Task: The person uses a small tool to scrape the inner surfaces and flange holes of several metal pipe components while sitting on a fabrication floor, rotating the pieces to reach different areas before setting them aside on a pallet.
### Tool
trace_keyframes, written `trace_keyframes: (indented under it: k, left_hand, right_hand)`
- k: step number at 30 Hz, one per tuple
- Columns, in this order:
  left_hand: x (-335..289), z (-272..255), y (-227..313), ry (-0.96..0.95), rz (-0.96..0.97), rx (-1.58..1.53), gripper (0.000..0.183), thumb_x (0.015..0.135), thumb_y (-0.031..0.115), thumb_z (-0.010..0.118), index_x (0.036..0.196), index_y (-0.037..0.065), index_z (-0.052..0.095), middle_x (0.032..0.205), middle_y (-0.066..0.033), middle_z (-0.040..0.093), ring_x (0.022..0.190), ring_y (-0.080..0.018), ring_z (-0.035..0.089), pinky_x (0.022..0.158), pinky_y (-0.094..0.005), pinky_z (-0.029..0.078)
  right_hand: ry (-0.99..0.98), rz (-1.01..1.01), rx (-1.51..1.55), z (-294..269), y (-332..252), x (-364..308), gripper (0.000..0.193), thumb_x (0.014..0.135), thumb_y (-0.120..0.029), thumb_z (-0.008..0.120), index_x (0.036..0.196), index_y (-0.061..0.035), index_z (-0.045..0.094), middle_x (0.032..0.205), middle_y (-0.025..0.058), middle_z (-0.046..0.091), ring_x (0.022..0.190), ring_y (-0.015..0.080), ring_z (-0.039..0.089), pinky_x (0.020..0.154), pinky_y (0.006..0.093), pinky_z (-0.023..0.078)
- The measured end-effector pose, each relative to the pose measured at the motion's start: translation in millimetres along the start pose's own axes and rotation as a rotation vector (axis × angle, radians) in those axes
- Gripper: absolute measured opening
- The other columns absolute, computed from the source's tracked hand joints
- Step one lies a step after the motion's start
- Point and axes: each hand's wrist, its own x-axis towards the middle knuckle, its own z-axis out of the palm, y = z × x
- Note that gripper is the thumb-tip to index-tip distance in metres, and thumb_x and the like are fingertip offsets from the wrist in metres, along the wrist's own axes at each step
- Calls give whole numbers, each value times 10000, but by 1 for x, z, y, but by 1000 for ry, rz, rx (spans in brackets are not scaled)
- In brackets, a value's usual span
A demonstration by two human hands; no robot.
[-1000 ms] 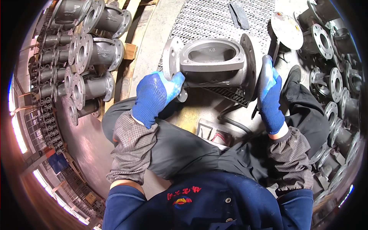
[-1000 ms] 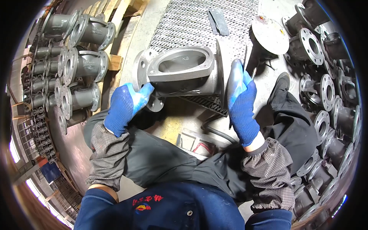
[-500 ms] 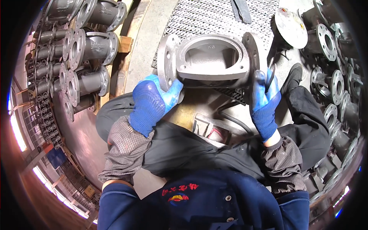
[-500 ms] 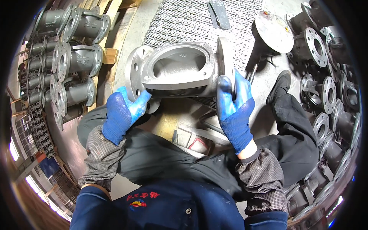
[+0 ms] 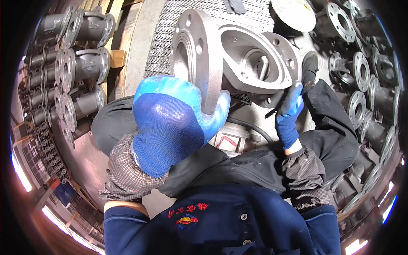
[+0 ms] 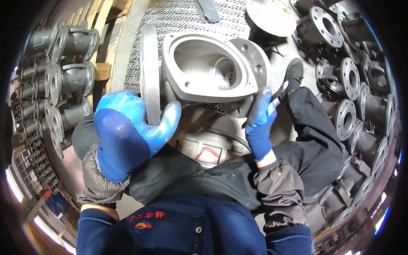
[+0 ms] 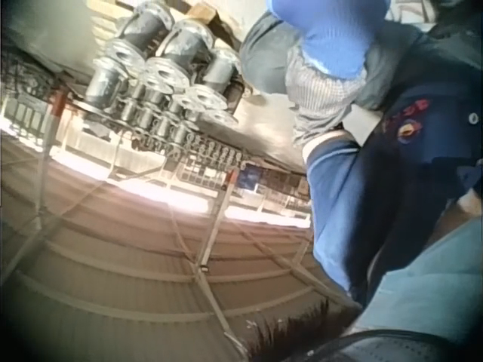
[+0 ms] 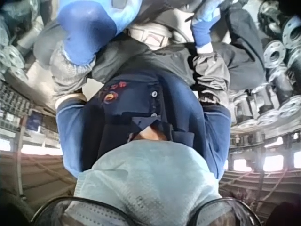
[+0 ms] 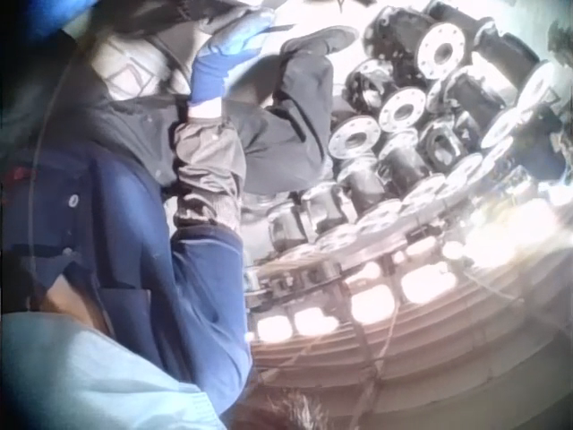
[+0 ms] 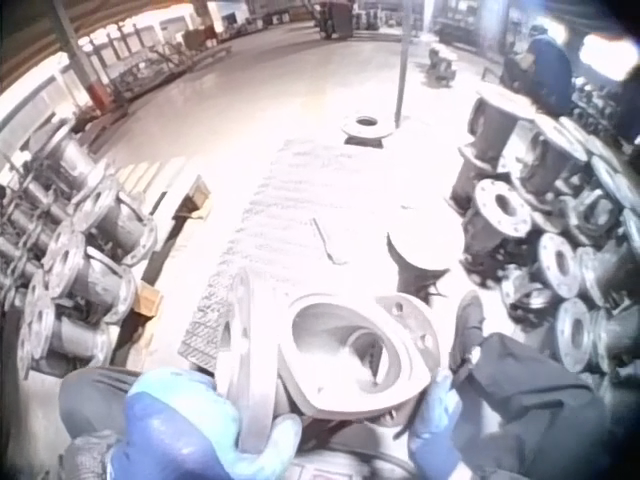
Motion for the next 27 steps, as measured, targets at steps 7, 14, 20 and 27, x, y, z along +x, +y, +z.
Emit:
trace_keyframes:
  k: [7,14,20,27]
  left_hand:
    - [11,-2,18,-132,-49,37,389,650,297,770,474,56,521,421,-110,418,388,-296,439,419,-399,339]
    - [26,-3,30,42,18,-12,459,645,256,815,447,36,463,419,-142,370,353,-285,375,373,-393,282]
    - [34,0,20,9,-65,37,349,718,301,762,552,40,601,447,-137,456,385,-284,470,406,-370,368]
    - [48,-9,4,-198,-427,-289,431,930,306,541,673,-26,640,567,-127,624,516,-162,604,486,-252,431]
  right_hand:
    - [9,281,221,5,-14,11,352,950,-101,399,1257,57,467,1086,207,605,934,318,600,815,376,472]
    - [67,266,252,15,6,30,388,1000,-264,373,1195,45,504,1030,130,570,914,180,542,813,320,427]
    - [279,192,445,33,15,71,377,988,-269,421,1124,52,565,933,151,651,785,168,597,728,299,469]
    - [97,363,526,17,-33,112,548,947,-448,448,911,72,616,681,69,560,656,132,492,634,308,430]
